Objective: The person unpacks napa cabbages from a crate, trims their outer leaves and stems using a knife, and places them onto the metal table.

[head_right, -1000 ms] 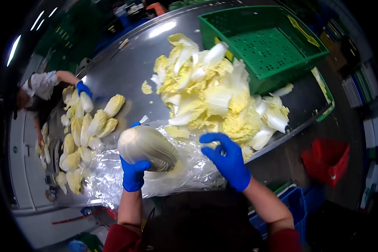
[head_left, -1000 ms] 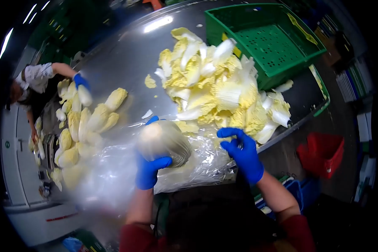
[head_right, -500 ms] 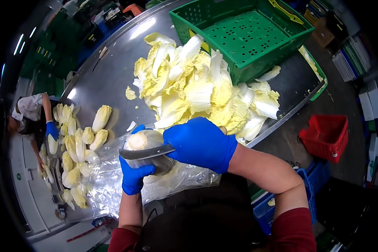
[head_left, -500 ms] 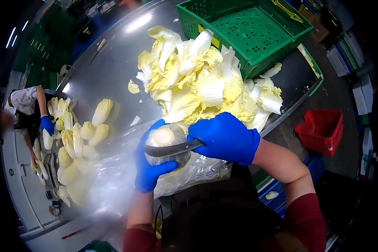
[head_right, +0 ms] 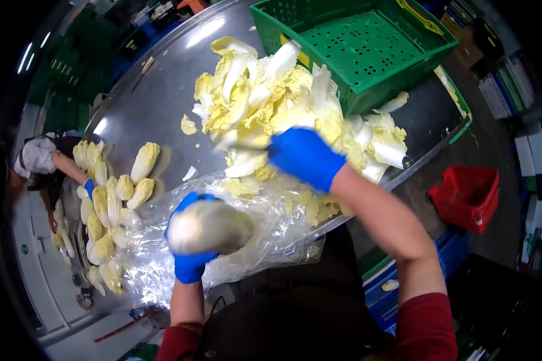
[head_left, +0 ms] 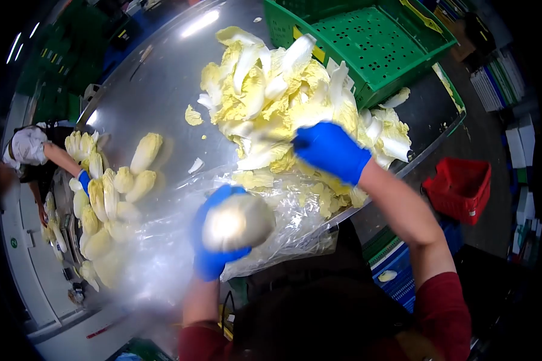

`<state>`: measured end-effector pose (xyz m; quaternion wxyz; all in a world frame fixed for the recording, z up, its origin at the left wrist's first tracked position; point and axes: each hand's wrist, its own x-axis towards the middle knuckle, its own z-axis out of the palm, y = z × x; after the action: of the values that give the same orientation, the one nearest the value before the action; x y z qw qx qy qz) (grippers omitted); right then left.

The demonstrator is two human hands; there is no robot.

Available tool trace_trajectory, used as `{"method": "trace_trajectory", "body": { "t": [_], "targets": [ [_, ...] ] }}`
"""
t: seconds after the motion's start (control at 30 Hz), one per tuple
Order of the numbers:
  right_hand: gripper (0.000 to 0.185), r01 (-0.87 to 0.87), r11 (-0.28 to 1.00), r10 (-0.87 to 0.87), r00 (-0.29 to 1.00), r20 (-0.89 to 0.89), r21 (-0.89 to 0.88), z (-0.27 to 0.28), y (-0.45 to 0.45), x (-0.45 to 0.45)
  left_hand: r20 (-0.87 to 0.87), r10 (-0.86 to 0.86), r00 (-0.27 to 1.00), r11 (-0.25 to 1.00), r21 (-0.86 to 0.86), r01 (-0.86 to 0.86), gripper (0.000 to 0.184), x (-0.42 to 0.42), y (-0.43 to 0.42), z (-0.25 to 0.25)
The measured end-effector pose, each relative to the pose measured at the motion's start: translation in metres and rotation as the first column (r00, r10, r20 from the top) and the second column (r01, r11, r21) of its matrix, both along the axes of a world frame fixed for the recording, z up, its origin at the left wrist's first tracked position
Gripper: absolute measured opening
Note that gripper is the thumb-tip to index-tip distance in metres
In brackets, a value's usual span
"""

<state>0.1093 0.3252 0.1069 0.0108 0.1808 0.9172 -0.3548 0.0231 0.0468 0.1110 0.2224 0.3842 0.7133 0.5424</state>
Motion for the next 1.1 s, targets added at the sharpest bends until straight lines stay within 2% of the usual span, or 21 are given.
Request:
{"method": "trace_trajectory", "body": {
  "t": [0.03, 0.07, 0.13, 0.17, 0.2, 0.27, 0.43, 0.47, 0.53, 0.57, 0.63, 0.7, 0.8, 0.83, 0.87, 0.93, 0.97, 1.0, 1.07, 1.1],
  "targets": [
    [0.019, -0.014, 0.999, 0.015, 1.000, -0.028, 0.034, 0.004, 0.017, 0.006, 0.121, -0.032, 0.992, 0.996, 0.083, 0.022, 0.081, -0.001, 0.010, 0.010],
    [0.018, -0.032, 0.990, 0.033, 0.999, 0.008, -0.141, 0.009, 0.014, 0.008, 0.239, -0.071, 0.968, 0.986, 0.166, 0.032, 0.081, 0.000, 0.018, 0.021],
    [0.018, -0.225, 0.972, 0.205, 0.954, -0.220, -0.069, 0.017, -0.014, 0.008, 0.390, 0.193, 0.900, 0.971, 0.053, -0.231, 0.088, 0.002, 0.014, 0.024],
    [0.018, -0.277, 0.961, 0.269, 0.933, -0.238, 0.001, 0.026, -0.025, 0.006, 0.159, 0.174, 0.972, 0.985, -0.014, -0.174, 0.089, -0.009, 0.009, 0.010],
    [0.016, -0.305, 0.952, 0.284, 0.912, -0.297, -0.025, 0.033, -0.034, 0.006, 0.115, 0.140, 0.984, 0.990, -0.039, -0.136, 0.090, -0.010, 0.014, 0.012],
    [0.014, -0.379, 0.924, 0.375, 0.874, -0.308, 0.049, 0.049, -0.043, 0.010, 0.286, 0.173, 0.943, 0.985, -0.035, -0.170, 0.090, -0.001, 0.021, 0.017],
    [0.008, -0.353, 0.935, 0.350, 0.893, -0.283, 0.043, 0.039, -0.048, 0.012, 0.242, 0.177, 0.954, 0.983, -0.086, -0.160, 0.092, -0.002, 0.023, 0.013],
    [0.008, -0.350, 0.936, 0.348, 0.897, -0.271, 0.042, 0.038, -0.048, 0.011, 0.267, 0.171, 0.948, 0.985, -0.052, -0.163, 0.093, -0.002, 0.022, 0.013],
    [0.006, -0.336, 0.935, 0.354, 0.897, -0.264, 0.112, 0.029, -0.041, 0.006, 0.317, 0.155, 0.936, 0.986, 0.010, -0.167, 0.093, -0.001, 0.019, 0.012],
    [0.005, -0.327, 0.933, 0.356, 0.898, -0.259, 0.147, 0.026, -0.038, 0.003, 0.318, 0.161, 0.934, 0.986, -0.018, -0.164, 0.094, -0.001, 0.020, 0.014],
    [0.004, -0.314, 0.946, 0.325, 0.918, -0.228, 0.085, 0.025, -0.036, -0.001, 0.315, 0.187, 0.930, 0.982, -0.069, -0.174, 0.095, 0.000, 0.022, 0.021],
    [0.006, -0.306, 0.952, 0.303, 0.924, -0.232, 0.023, 0.023, -0.032, -0.006, 0.336, 0.197, 0.921, 0.980, -0.037, -0.196, 0.095, -0.001, 0.023, 0.017],
    [0.011, -0.230, 0.973, 0.226, 0.967, -0.117, -0.024, -0.002, -0.009, -0.015, 0.285, 0.142, 0.948, 0.986, 0.042, -0.160, 0.095, 0.001, 0.008, 0.002],
    [0.015, -0.075, 0.993, 0.075, 0.997, 0.007, 0.090, -0.007, 0.007, -0.019, 0.244, 0.106, 0.964, 0.988, 0.084, -0.129, 0.095, -0.003, 0.006, -0.002],
    [0.017, -0.059, 0.997, 0.060, 0.998, 0.005, -0.058, -0.005, 0.011, -0.013, 0.260, 0.145, 0.955, 0.987, 0.031, -0.158, 0.094, -0.007, 0.007, -0.002],
    [0.016, -0.232, 0.972, 0.221, 0.957, -0.186, -0.043, 0.017, -0.010, -0.009, 0.290, 0.224, 0.930, 0.974, -0.110, -0.200, 0.091, -0.010, 0.002, 0.005],
    [0.014, -0.332, 0.940, 0.302, 0.919, -0.253, -0.083, 0.021, -0.019, -0.010, 0.372, 0.321, 0.871, 0.946, -0.084, -0.313, 0.089, -0.004, 0.007, 0.010],
    [0.012, -0.433, 0.901, 0.396, 0.845, -0.359, -0.026, 0.025, -0.025, -0.011, 0.408, 0.243, 0.880, 0.969, -0.055, -0.242, 0.090, -0.011, 0.014, 0.008],
    [0.011, -0.475, 0.869, 0.492, 0.804, -0.336, 0.137, 0.028, -0.030, -0.008, 0.501, 0.112, 0.858, 0.993, -0.031, -0.111, 0.092, -0.015, 0.008, 0.001],
    [0.011, -0.475, 0.865, 0.500, 0.802, -0.327, 0.159, 0.029, -0.030, -0.007, 0.583, 0.113, 0.805, 0.994, -0.064, -0.093, 0.093, -0.015, 0.002, -0.004]
  ]
}}
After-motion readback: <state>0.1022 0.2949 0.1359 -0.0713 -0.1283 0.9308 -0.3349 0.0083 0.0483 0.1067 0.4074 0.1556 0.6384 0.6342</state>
